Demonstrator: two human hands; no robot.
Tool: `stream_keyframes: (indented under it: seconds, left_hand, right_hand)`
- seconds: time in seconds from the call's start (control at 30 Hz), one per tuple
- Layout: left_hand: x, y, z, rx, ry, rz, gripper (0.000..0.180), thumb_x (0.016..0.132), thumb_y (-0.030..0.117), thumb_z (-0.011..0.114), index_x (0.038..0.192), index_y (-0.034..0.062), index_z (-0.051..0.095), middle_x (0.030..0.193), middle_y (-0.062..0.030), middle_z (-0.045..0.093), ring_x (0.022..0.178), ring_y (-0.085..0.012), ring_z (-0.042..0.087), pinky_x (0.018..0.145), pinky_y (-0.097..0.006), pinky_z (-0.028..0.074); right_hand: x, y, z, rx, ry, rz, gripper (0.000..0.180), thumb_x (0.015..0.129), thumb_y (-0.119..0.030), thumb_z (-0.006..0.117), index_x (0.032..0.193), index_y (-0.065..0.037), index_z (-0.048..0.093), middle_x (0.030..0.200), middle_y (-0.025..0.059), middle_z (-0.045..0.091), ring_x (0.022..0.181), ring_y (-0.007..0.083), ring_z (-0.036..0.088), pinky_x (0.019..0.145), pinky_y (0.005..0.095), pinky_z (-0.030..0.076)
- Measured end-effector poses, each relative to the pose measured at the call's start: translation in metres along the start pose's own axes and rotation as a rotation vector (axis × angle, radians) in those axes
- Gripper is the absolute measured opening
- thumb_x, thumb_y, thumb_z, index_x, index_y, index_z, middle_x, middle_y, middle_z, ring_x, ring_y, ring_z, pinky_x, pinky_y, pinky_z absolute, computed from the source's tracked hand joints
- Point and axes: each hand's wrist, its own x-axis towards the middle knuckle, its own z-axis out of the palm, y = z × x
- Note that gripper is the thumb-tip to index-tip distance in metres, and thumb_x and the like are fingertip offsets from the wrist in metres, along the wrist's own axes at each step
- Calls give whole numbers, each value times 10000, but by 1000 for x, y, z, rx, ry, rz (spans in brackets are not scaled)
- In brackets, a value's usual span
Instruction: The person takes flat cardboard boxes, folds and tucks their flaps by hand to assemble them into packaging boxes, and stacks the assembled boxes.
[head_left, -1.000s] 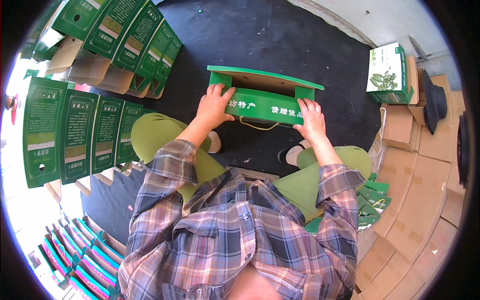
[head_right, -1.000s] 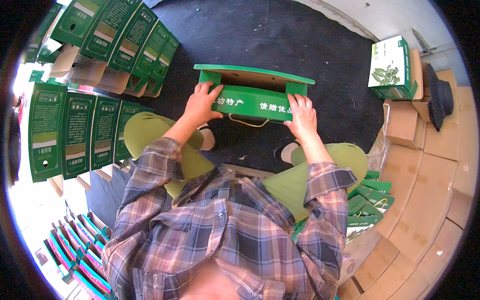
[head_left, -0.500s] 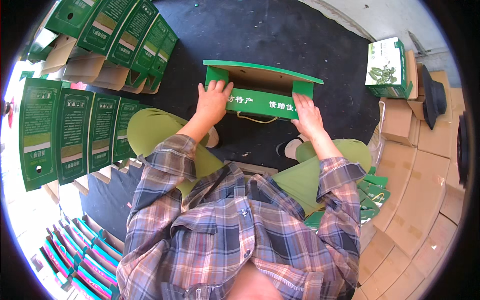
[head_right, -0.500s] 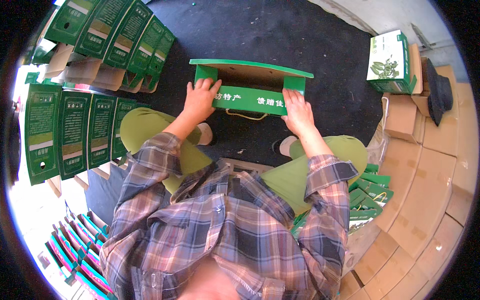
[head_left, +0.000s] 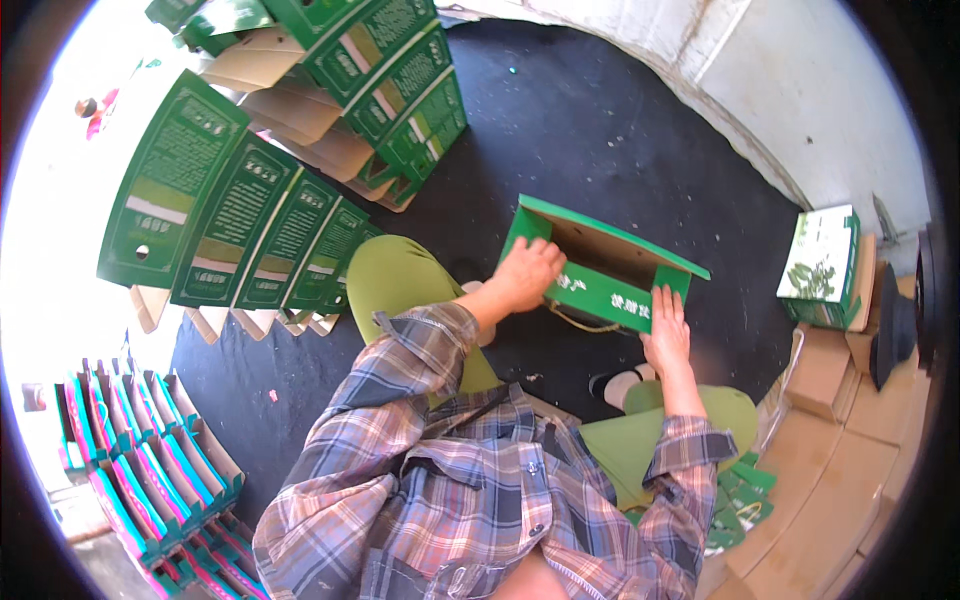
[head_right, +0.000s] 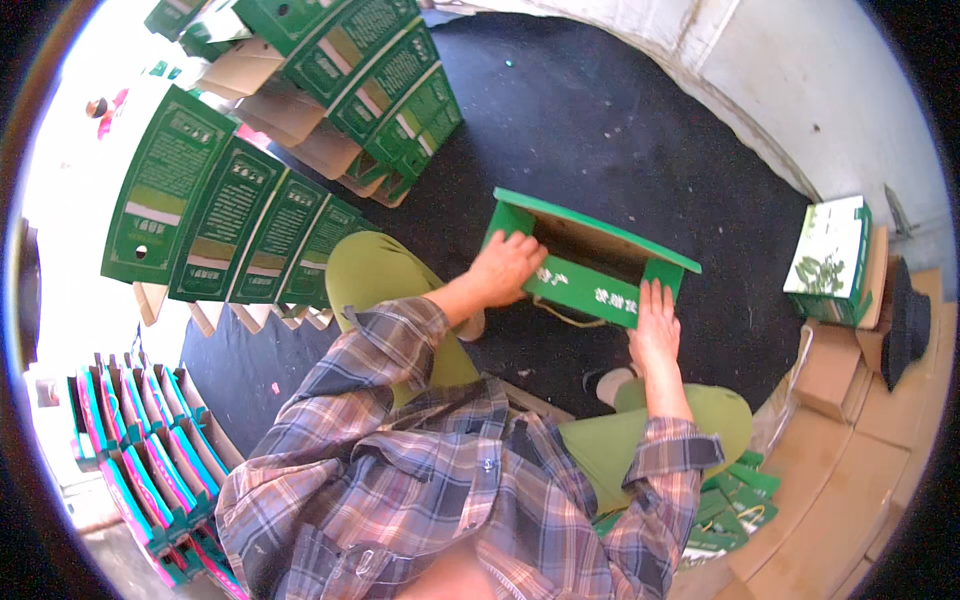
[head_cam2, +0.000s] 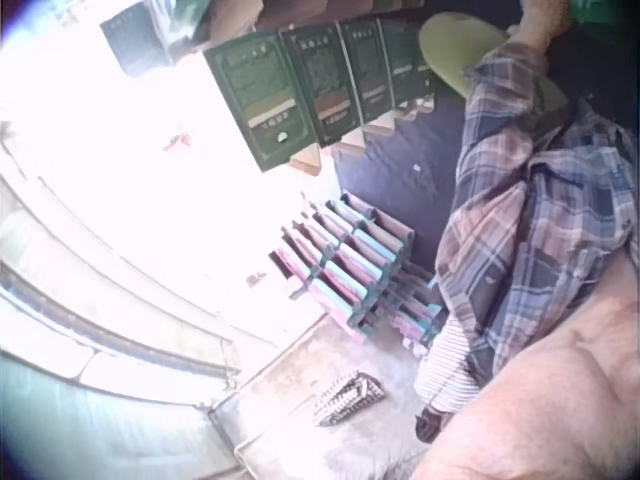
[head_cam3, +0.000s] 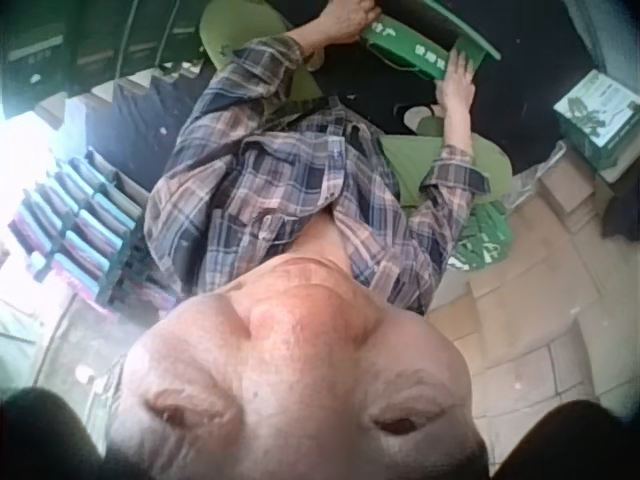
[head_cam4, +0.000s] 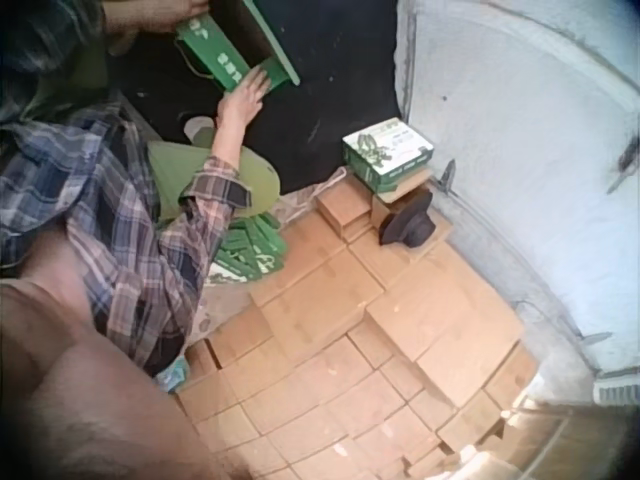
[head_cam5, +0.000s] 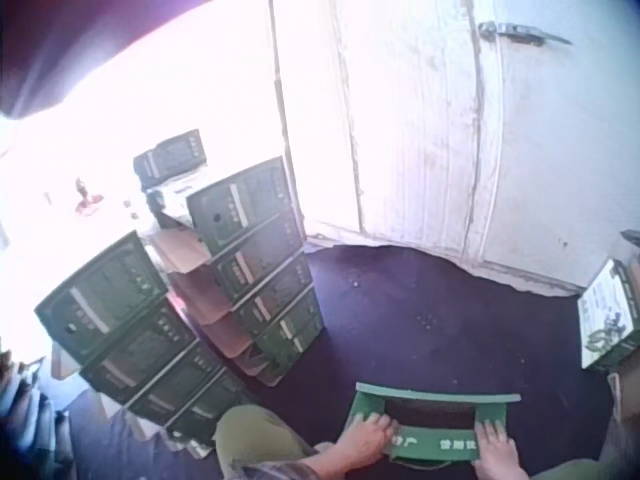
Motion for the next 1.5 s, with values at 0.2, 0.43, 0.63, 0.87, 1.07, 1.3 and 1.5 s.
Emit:
stream_keyframes:
  seconds: [0.2,0.43,0.63,0.87,1.07,1.3,1.5]
  left_hand:
    - [-3,7,-14,-227,34,-37,615,616,328,760,1127,40,575,1019,-96,546,991,-279,532,789,-417,423]
    - [-1,-9,-11,-668,45,-408,703,612,451,762,1138,14,597,1077,-148,540,1090,-316,490,905,-437,422]
    - [2,-19,-50,-938,272,-449,748,640,439,760,1191,-28,566,1057,-181,533,1015,-323,517,903,-400,420]
    - [-3,-27,-153,-1278,660,-408,702,742,302,750,1267,-82,485,1178,-146,520,1115,-228,511,965,-330,404]
    - [-41,-42,-262,-1633,852,-346,622,801,236,712,1272,-84,464,1070,-112,609,960,-157,584,857,-287,471]
    - [-132,-107,-361,-1587,1217,-227,365,886,249,620,1126,-25,585,1054,-127,651,913,-213,657,794,-350,548]
    - [-240,-156,-455,-1175,1559,-480,378,908,241,582,1168,-34,580,1133,-155,626,994,-250,626,872,-386,516]
  right_hand:
    - [5,17,-17,95,65,92,776,751,-101,716,1429,-112,338,1514,147,262,1401,336,231,1053,457,364]
    - [7,45,-26,384,292,114,730,799,-85,651,1444,-75,308,1485,216,282,1351,375,298,1110,437,265]
    - [6,62,-35,463,398,167,666,826,-109,639,1425,-79,350,1444,210,356,1327,355,352,1102,413,282]
    - [13,55,-35,501,379,110,551,831,-86,624,1350,-30,445,1403,198,421,1306,339,393,1082,387,309]
    - [16,53,-33,455,286,64,493,843,-114,611,1310,-14,487,1367,191,462,1273,332,433,1068,379,334]
    - [9,52,-35,503,248,52,488,849,-116,600,1314,-20,488,1367,183,466,1273,321,438,1067,373,342]
    - [12,34,-44,484,210,59,474,849,-103,599,1303,-11,499,1356,182,477,1267,315,447,1072,371,344]
